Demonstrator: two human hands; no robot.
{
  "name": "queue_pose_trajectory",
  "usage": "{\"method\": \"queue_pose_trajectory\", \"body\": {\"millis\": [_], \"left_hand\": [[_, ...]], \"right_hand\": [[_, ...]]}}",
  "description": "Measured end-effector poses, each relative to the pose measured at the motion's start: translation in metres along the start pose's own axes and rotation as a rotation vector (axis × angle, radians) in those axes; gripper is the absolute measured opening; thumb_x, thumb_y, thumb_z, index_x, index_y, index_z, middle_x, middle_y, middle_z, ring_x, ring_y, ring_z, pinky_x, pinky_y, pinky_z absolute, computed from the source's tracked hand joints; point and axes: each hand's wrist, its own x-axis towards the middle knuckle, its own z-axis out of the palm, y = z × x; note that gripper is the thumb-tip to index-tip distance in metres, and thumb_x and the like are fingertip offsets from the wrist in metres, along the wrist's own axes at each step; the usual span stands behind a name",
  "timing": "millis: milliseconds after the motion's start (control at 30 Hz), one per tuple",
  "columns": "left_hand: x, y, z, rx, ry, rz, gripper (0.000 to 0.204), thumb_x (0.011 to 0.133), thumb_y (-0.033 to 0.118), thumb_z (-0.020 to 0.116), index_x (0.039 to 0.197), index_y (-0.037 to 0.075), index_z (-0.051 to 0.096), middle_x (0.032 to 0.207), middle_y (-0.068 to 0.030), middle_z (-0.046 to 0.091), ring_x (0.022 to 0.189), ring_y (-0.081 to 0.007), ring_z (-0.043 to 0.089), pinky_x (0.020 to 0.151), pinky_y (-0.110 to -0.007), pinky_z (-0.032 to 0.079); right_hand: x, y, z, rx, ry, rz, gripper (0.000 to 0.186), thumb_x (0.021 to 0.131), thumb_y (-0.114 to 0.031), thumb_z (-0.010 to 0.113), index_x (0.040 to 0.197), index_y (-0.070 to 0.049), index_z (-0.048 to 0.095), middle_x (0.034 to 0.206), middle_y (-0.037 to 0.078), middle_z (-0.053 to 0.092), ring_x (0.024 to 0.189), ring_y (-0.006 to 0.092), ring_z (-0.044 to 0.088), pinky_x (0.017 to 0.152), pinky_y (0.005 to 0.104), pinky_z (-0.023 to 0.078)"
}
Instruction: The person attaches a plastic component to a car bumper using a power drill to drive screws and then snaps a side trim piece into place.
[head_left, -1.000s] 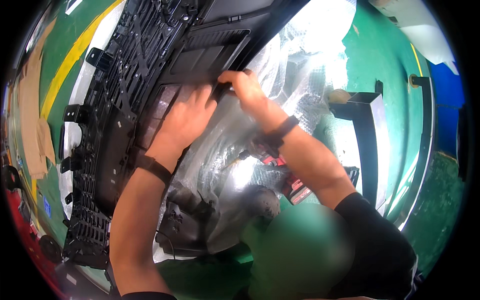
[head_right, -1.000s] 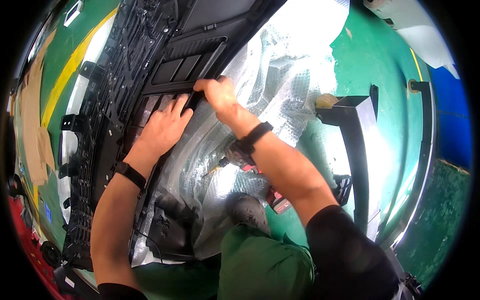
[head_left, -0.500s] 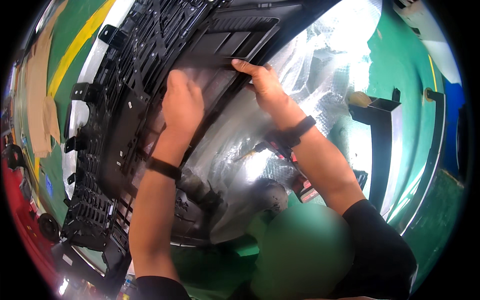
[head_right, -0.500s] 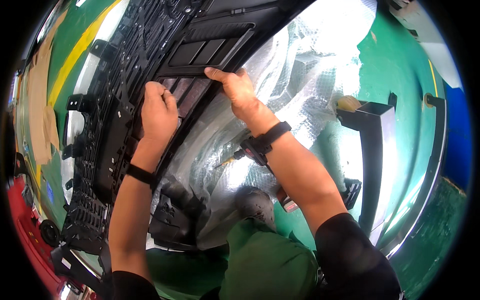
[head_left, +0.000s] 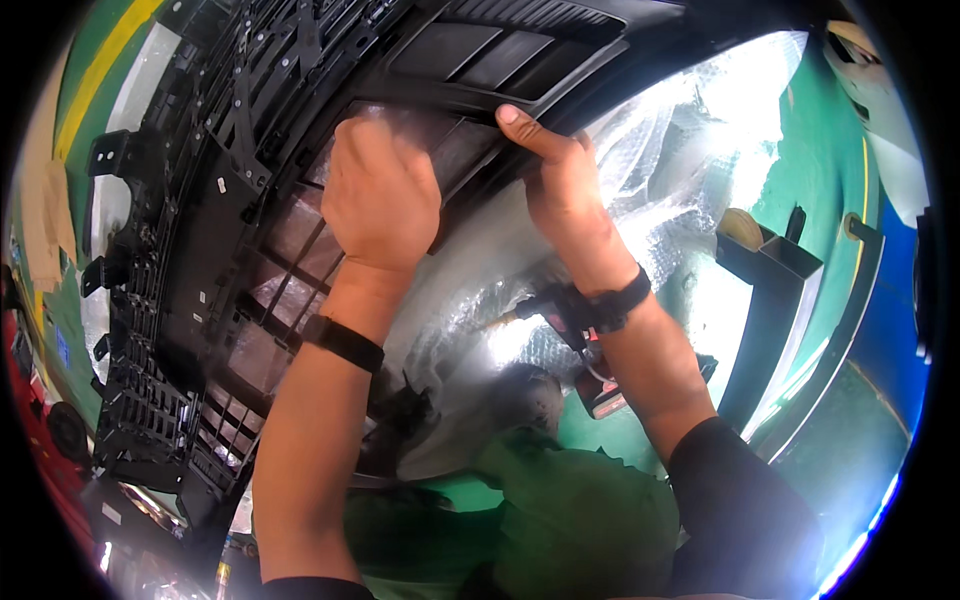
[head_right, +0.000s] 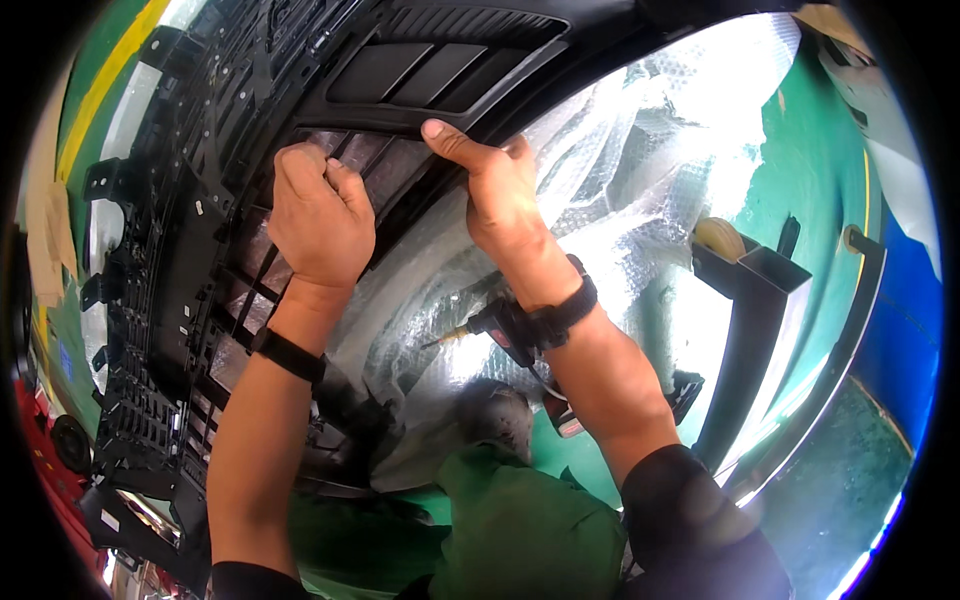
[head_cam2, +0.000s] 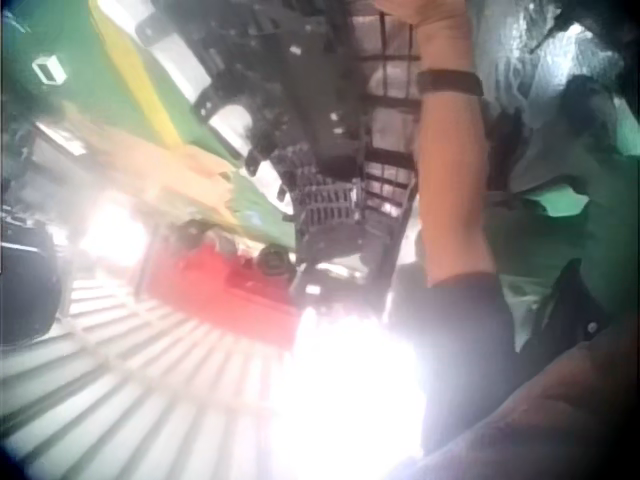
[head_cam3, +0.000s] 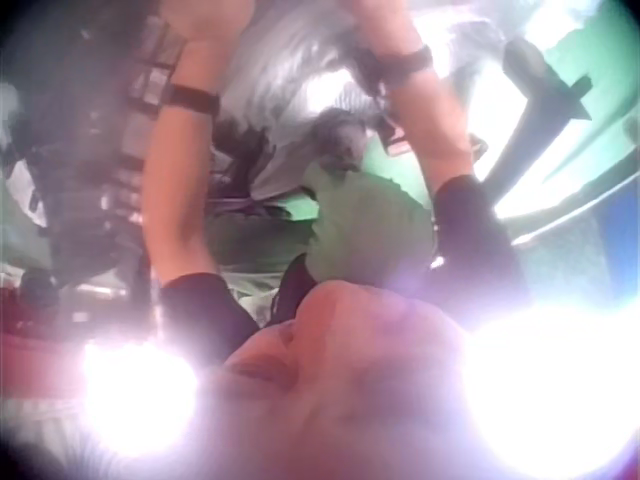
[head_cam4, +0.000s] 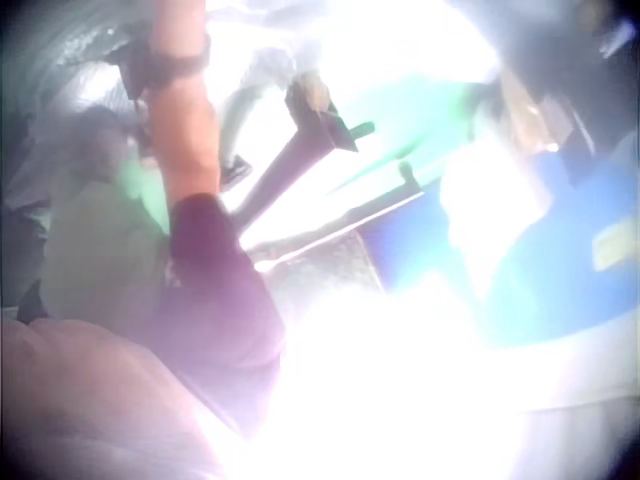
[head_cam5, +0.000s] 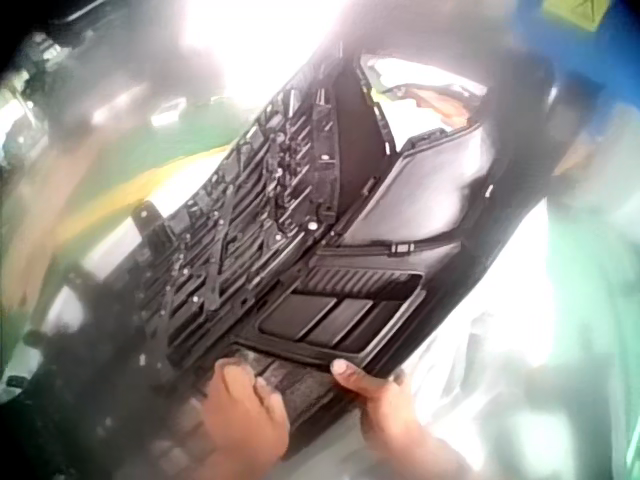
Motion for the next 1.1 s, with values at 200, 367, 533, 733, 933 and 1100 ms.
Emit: {"method": "queue_pose_trajectory", "body": {"millis": [200,367,533,733,933,1100], "left_hand": [[0.001,-0.005,0.005,-0.012,0.043,0.011,0.018,0.084,0.012,0.062,0.094,0.004,0.049,0.093,-0.0142,0.056,0.080,-0.0362,0.061,0.064,-0.044,0.051],[0.000,-0.003,0.004,-0.045,0.079,0.008,0.018,0.086,0.012,0.064,0.095,0.005,0.050,0.094,-0.0130,0.058,0.078,-0.0363,0.062,0.063,-0.045,0.051],[0.002,-0.004,0.002,-0.142,0.106,-0.005,0.015,0.089,0.010,0.064,0.098,0.005,0.053,0.093,-0.0128,0.060,0.081,-0.0351,0.063,0.067,-0.042,0.052],[0.001,-0.009,-0.041,-0.667,-0.105,-0.327,0.009,0.094,0.005,0.064,0.103,0.003,0.062,0.089,-0.0049,0.065,0.079,-0.0147,0.062,0.073,-0.028,0.051],[-0.025,0.001,-0.101,-0.799,-0.336,-0.643,0.010,0.095,0.004,0.066,0.104,0.002,0.069,0.094,0.0007,0.068,0.084,-0.0065,0.060,0.079,-0.022,0.049],[-0.049,0.017,-0.107,-0.944,-0.294,-0.795,0.009,0.094,0.002,0.069,0.102,0.002,0.072,0.094,0.0003,0.068,0.081,-0.0058,0.059,0.075,-0.022,0.048]], "right_hand": [[-0.003,0.002,0.006,-0.033,0.019,-0.051,0.031,0.083,-0.005,0.079,0.111,0.006,0.069,0.104,0.010,0.072,0.095,0.0186,0.066,0.089,0.0304,0.050],[-0.003,0.012,-0.001,-0.526,-0.038,-0.213,0.033,0.087,-0.014,0.080,0.114,0.002,0.070,0.104,0.005,0.072,0.092,0.0145,0.064,0.087,0.0292,0.050],[-0.002,0.006,-0.009,-0.428,-0.192,-0.221,0.037,0.088,-0.016,0.079,0.120,0.002,0.068,0.109,0.005,0.071,0.101,0.0146,0.062,0.092,0.0298,0.048],[-0.001,0.008,-0.015,-0.208,-0.182,-0.087,0.043,0.088,-0.011,0.078,0.126,0.003,0.063,0.118,0.009,0.068,0.111,0.0185,0.059,0.104,0.0324,0.042],[-0.001,0.009,-0.013,-0.157,-0.203,-0.069,0.039,0.086,-0.008,0.079,0.120,0.004,0.066,0.114,0.008,0.069,0.107,0.0185,0.061,0.099,0.0319,0.045],[0.000,0.010,-0.012,-0.215,-0.143,-0.139,0.039,0.083,-0.003,0.078,0.119,0.005,0.067,0.111,0.008,0.069,0.105,0.0181,0.062,0.097,0.0302,0.046]]}}
